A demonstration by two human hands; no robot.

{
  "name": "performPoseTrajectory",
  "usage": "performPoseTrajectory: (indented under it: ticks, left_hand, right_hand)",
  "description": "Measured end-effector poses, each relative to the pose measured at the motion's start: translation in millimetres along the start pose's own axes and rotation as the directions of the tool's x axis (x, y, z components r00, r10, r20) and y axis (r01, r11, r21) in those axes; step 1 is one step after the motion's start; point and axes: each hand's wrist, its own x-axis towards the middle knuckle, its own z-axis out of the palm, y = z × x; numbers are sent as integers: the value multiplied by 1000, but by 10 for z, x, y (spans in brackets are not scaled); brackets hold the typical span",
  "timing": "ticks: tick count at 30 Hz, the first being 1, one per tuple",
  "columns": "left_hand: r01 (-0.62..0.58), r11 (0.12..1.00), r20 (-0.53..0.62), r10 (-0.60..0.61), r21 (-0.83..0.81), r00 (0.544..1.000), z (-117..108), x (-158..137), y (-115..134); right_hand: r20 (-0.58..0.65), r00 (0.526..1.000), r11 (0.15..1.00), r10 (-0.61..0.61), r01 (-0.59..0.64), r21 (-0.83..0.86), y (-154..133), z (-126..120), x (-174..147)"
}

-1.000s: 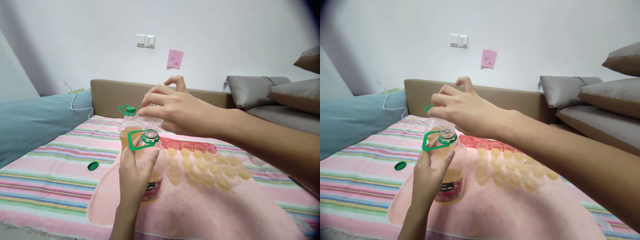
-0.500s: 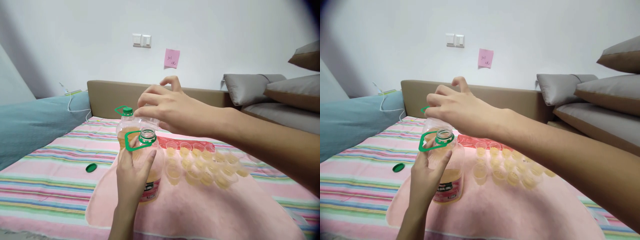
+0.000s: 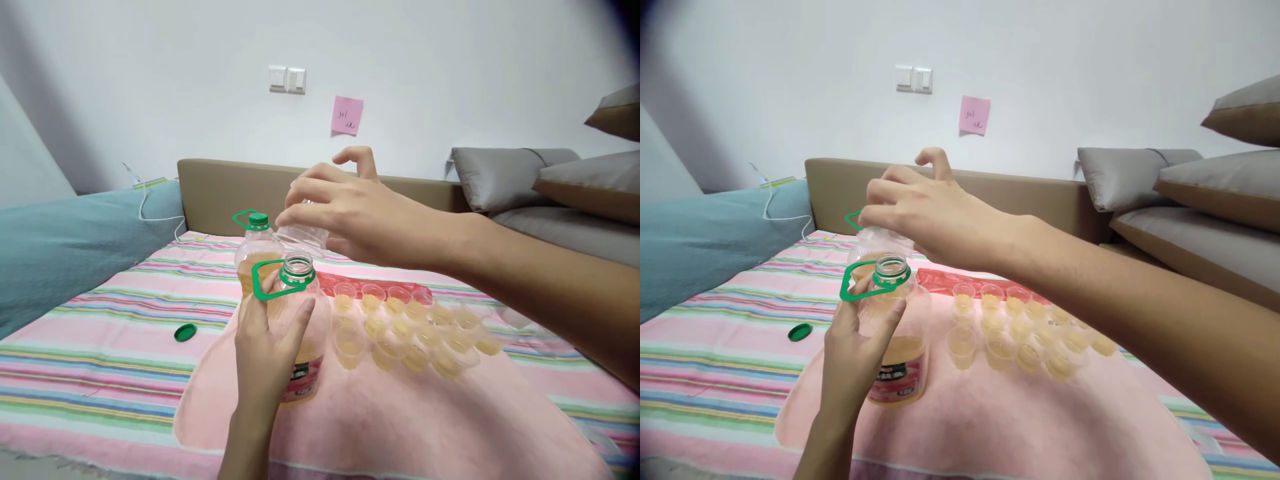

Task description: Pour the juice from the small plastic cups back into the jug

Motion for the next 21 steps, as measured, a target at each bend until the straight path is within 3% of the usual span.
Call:
performPoseTrajectory:
  ticks: [4,9,15,21]
  left_hand:
    - [22,1000,-1,-22,10,1000,0,-1,11]
    - [-8,1000,-6,8,13,1000,4,-1,5]
    - [10,1000,-1,-10,7,1000,2,6,9]
    - [10,1000,-2,-10,20,1000,-1,4,-1]
  right_hand:
    - [-34,999,1000,20,-21,-3,-1,0,-1]
    - [95,995,998,23,-17,-61,-45,17,31]
    - [26,999,1000,22,-21,-14,-67,-17,66]
    - [61,998,1000,-4,6,-29,-89,-24,85]
